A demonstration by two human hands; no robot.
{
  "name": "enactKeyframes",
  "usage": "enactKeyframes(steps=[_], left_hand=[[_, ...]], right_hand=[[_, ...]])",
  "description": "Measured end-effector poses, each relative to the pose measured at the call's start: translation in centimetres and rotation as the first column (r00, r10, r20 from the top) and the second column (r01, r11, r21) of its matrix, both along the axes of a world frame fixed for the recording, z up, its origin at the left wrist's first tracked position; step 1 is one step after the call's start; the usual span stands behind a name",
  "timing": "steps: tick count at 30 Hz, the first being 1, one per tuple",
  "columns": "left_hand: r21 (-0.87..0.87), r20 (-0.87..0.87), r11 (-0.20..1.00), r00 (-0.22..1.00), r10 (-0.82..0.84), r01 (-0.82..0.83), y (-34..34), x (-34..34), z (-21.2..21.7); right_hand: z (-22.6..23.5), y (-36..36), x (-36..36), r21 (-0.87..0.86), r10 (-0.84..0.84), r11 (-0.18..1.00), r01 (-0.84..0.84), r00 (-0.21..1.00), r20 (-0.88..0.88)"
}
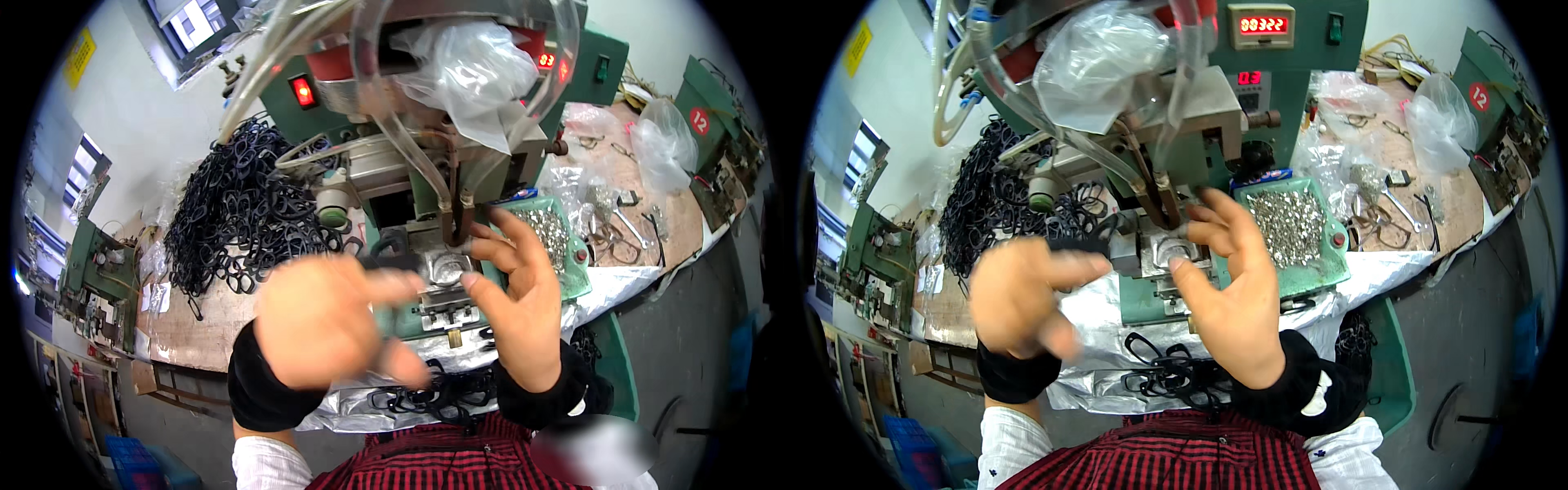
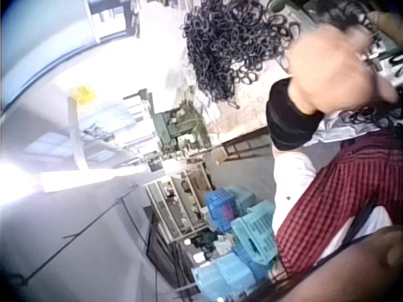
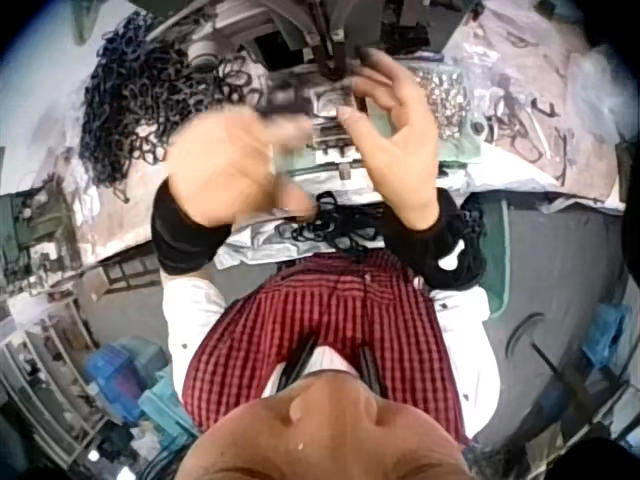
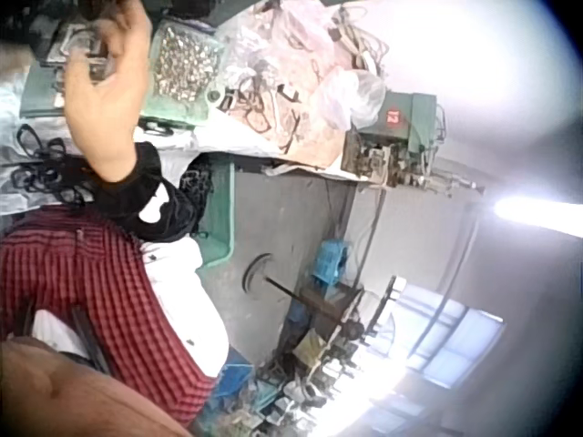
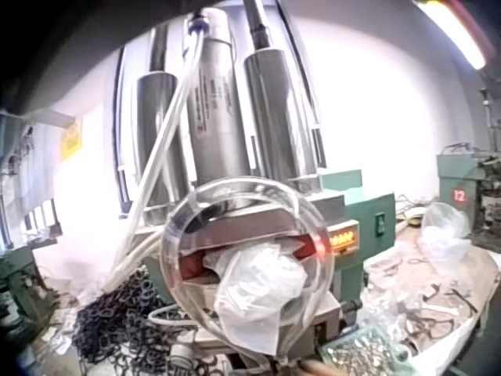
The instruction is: The person repeatedly picks up black eyeglass frames and small metal components, places them into a machine, and operates a lever to assemble them. The person then removes the assembled glasses and places them on the table.
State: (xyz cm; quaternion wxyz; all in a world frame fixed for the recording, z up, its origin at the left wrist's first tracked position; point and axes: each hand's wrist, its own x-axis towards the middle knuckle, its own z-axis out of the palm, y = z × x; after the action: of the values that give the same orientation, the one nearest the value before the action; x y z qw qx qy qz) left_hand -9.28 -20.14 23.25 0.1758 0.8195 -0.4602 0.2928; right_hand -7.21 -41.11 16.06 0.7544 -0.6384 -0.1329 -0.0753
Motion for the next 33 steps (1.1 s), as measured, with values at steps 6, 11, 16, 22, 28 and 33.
enactKeyframes(steps=[6, 11, 16, 22, 28, 33], left_hand=[[0.023, 0.209, 0.985, 0.962, -0.174, 0.173, -6.0, 0.3, -5.7], [-0.003, 0.207, 0.982, 0.961, -0.183, 0.188, -6.5, 0.7, -6.1], [-0.028, 0.190, 0.981, 0.965, -0.183, 0.191, -6.1, 0.8, -6.8], [-0.104, 0.127, 0.980, 0.980, -0.155, 0.169, -5.7, -0.1, -8.2], [-0.314, 0.123, 0.919, 0.950, 0.287, -0.237, -1.4, -7.0, -11.1], [-0.635, -0.104, 0.348, 0.523, 0.846, -0.689, 7.2, -5.5, -7.1]], right_hand=[[-1.2, -5.6, 4.8, -0.200, -0.112, 0.973, 0.116, 0.993, 0.027], [-10.6, -14.1, 7.6, -0.139, -0.454, 0.879, 0.456, 0.890, 0.047], [-8.8, -14.6, 5.1, -0.508, -0.521, 0.656, 0.558, 0.822, 0.230], [-8.8, -14.6, 5.7, -0.719, -0.359, 0.241, 0.651, 0.749, 0.558], [-11.1, -14.7, 6.7, -0.647, -0.340, 0.254, 0.719, 0.693, 0.636], [-10.4, -12.8, 6.5, -0.478, -0.465, 0.697, 0.535, 0.844, 0.267]])
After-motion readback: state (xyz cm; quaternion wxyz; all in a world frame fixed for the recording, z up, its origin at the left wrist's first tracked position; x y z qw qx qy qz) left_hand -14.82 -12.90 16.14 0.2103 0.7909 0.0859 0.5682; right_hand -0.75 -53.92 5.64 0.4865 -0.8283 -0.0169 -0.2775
